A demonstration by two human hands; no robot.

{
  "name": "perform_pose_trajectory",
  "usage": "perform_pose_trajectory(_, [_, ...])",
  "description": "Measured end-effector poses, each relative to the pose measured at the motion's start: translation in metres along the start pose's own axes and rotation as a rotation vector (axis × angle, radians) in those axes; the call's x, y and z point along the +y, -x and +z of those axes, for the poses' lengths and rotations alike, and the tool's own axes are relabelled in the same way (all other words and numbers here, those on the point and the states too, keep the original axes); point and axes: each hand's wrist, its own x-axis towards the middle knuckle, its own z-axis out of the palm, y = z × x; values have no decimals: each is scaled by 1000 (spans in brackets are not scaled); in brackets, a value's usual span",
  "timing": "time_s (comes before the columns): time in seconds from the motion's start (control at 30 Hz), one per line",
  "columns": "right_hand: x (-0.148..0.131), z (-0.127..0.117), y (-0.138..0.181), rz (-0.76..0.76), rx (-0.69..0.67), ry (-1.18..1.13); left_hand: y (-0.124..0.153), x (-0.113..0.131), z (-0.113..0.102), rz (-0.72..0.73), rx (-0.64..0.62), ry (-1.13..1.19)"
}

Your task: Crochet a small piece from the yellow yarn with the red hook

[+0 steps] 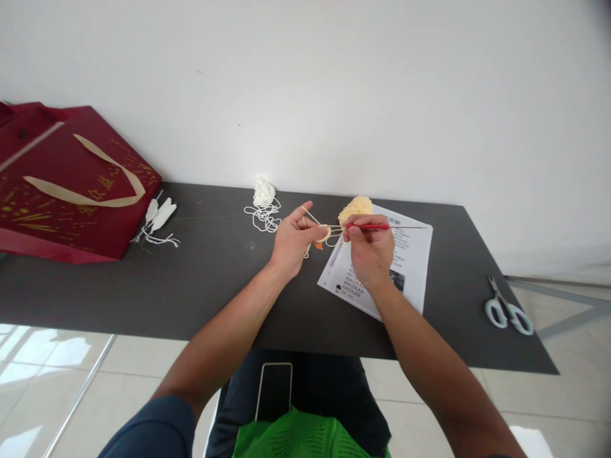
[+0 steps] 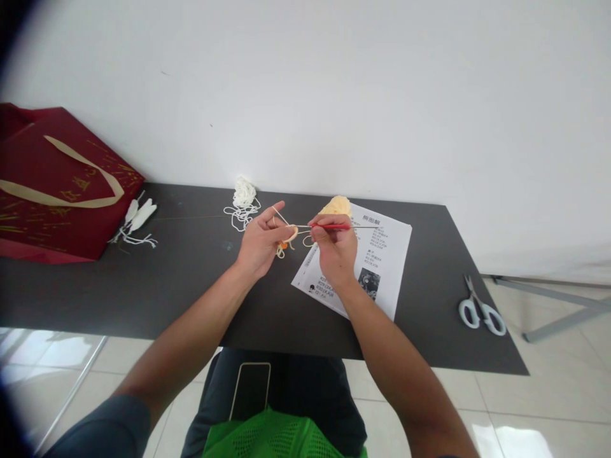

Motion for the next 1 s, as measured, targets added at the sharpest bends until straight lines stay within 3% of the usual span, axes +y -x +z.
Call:
perform_pose_trajectory(0.17, [-2, 1, 8, -142, 14, 207, 2, -3, 0, 166, 92, -207])
perform_pose_trajectory(0.33, [-3, 8, 11, -65, 71, 130, 7, -4, 1, 311, 103, -271])
perform_pose_trajectory(0.5, [1, 6, 5, 8, 57, -105, 2, -6, -3, 268, 34, -146])
perform_pose_trajectory(0.7, [-5, 8, 2, 112, 47, -231, -3, -7, -5, 192, -5, 36])
perform_pose_trajectory(1.0, [-4, 15, 5, 341, 145, -305, -1, -10, -2, 188, -25, 37])
